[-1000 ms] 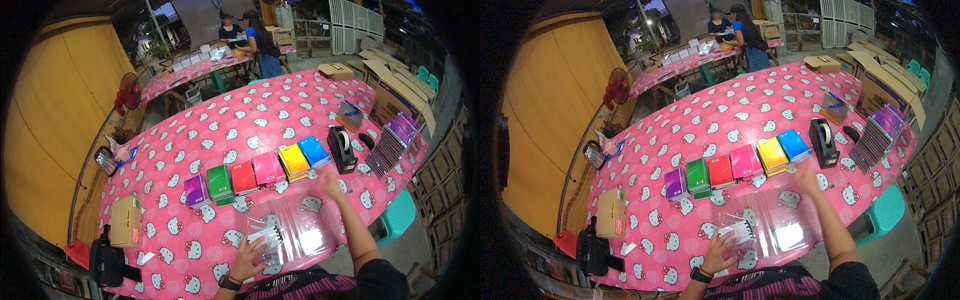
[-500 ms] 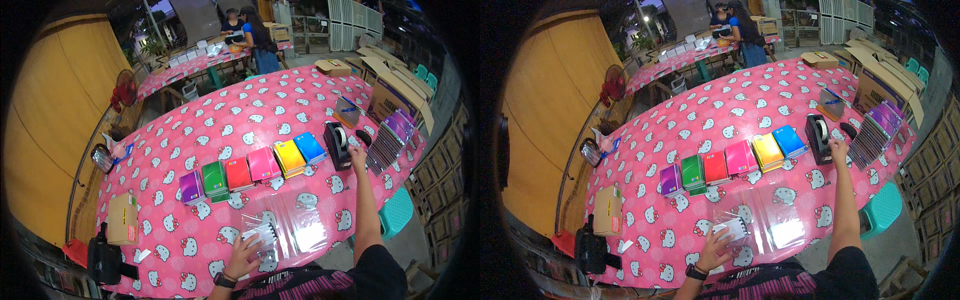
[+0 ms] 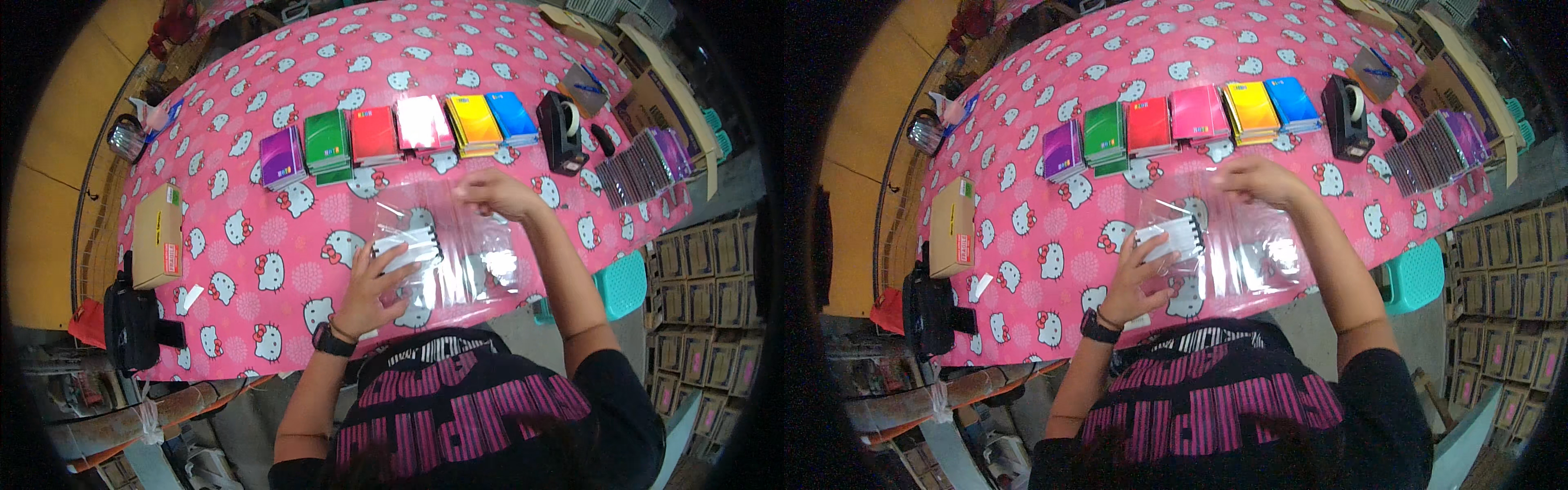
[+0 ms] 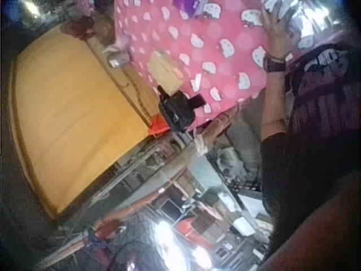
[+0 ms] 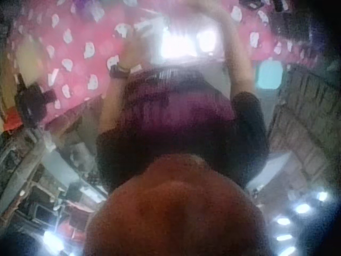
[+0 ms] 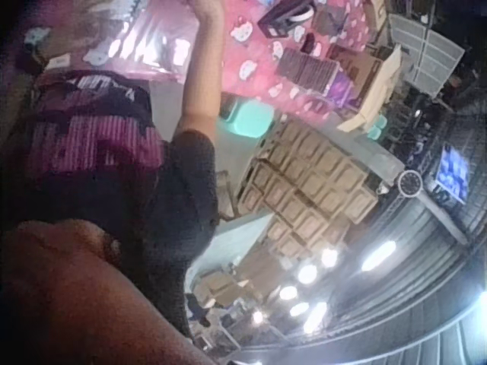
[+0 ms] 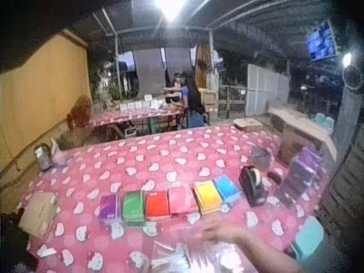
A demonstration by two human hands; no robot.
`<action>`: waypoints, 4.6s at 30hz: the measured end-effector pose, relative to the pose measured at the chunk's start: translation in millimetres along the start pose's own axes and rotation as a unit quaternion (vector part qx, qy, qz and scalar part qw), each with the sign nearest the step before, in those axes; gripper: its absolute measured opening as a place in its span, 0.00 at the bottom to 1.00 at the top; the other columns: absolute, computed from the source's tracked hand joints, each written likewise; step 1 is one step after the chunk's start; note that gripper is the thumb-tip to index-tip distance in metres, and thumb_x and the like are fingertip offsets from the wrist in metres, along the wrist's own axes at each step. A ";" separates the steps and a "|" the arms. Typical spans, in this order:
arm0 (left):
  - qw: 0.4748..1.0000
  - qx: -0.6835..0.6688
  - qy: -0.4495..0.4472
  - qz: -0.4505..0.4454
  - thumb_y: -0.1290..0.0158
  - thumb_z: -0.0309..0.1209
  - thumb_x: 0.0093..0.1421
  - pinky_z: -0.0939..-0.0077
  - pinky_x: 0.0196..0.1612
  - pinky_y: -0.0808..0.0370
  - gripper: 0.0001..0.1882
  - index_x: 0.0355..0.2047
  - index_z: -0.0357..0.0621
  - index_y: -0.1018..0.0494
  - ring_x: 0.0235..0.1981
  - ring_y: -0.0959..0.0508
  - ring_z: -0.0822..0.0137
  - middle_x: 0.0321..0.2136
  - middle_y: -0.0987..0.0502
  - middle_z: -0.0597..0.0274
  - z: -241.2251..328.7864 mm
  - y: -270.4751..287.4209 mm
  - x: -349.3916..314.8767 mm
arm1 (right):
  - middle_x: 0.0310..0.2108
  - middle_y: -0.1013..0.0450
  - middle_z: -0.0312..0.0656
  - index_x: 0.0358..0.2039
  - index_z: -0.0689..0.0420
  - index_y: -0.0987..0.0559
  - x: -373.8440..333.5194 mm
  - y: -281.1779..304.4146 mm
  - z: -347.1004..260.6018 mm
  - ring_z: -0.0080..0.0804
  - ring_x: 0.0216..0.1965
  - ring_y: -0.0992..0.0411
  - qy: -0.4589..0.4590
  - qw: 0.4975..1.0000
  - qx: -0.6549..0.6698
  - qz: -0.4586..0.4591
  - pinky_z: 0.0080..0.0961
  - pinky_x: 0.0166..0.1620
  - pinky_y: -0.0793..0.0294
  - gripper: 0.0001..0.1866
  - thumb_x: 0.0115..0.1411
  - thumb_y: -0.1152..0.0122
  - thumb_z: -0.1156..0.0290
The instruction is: The person places a stack of notebooks into a clear plastic bag, seals it with adhesive tape, and repeats the process with additional stacks of notebooks.
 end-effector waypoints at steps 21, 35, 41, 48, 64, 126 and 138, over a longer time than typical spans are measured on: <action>0.985 0.071 -0.006 0.154 0.35 0.32 0.38 0.51 0.62 0.50 0.30 0.47 0.55 0.27 0.62 0.51 0.43 0.60 0.42 0.54 -2.0 15.6 -0.8 | 0.32 0.32 0.41 0.34 0.53 0.21 -71.9 -111.0 -44.6 0.38 0.36 0.32 0.339 0.871 -0.352 0.046 0.28 0.41 0.32 0.15 0.45 0.32 0.64; 0.991 -0.087 0.088 0.047 0.32 0.38 0.36 0.54 0.62 0.49 0.39 0.52 0.48 0.32 0.61 0.46 0.50 0.56 0.36 0.58 -27.1 17.9 27.8 | 0.45 0.30 0.41 0.53 0.58 0.30 -35.8 -89.5 -33.9 0.29 0.47 0.34 0.188 0.982 -0.008 -0.035 0.27 0.53 0.40 0.22 0.61 0.46 0.61; 0.996 -0.017 0.022 0.079 0.37 0.36 0.45 0.50 0.61 0.50 0.19 0.41 0.54 0.23 0.59 0.40 0.53 0.51 0.29 0.64 -13.0 12.7 17.9 | 0.50 0.31 0.43 0.51 0.54 0.27 -55.6 -87.9 -52.6 0.39 0.54 0.38 0.337 0.913 -0.228 0.028 0.36 0.57 0.42 0.30 0.45 0.32 0.64; 0.980 -0.030 0.048 0.188 0.41 0.33 0.50 0.52 0.60 0.49 0.13 0.38 0.50 0.22 0.55 0.34 0.57 0.46 0.25 0.65 11.0 33.3 15.9 | 0.53 0.32 0.35 0.43 0.52 0.22 -51.9 -100.7 -26.2 0.43 0.57 0.40 0.358 0.864 -0.343 0.087 0.40 0.57 0.42 0.22 0.45 0.33 0.64; 0.925 -0.020 0.178 0.336 0.47 0.26 0.54 0.61 0.60 0.49 0.27 0.55 0.37 0.38 0.53 0.37 0.59 0.48 0.27 0.57 -13.8 26.8 -4.7 | 0.24 0.28 0.38 0.27 0.60 0.23 11.5 -81.1 -16.0 0.23 0.25 0.32 0.181 0.955 -0.207 0.111 0.23 0.28 0.33 0.17 0.42 0.26 0.65; 0.927 0.192 0.274 0.168 0.39 0.40 0.39 0.40 0.61 0.58 0.46 0.58 0.38 0.43 0.62 0.57 0.34 0.61 0.54 0.36 25.3 -0.6 -13.0 | 0.28 0.27 0.37 0.35 0.60 0.24 66.6 -27.0 111.5 0.25 0.30 0.31 0.043 0.948 -0.316 -0.012 0.28 0.34 0.32 0.16 0.52 0.39 0.62; 0.955 0.226 0.085 -0.170 0.34 0.38 0.36 0.48 0.59 0.46 0.48 0.59 0.49 0.44 0.57 0.37 0.56 0.53 0.36 0.55 21.1 -26.5 60.6 | 0.25 0.28 0.36 0.43 0.60 0.26 -261.5 94.1 -70.7 0.27 0.25 0.31 0.551 0.797 0.225 -0.102 0.26 0.30 0.30 0.24 0.52 0.37 0.54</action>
Point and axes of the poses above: each hand's wrist, its own x-axis towards the middle knuckle, its own y-axis out of the back of the hand, z = x × y, the point moved 10 cm from there along x, towards the middle knuckle
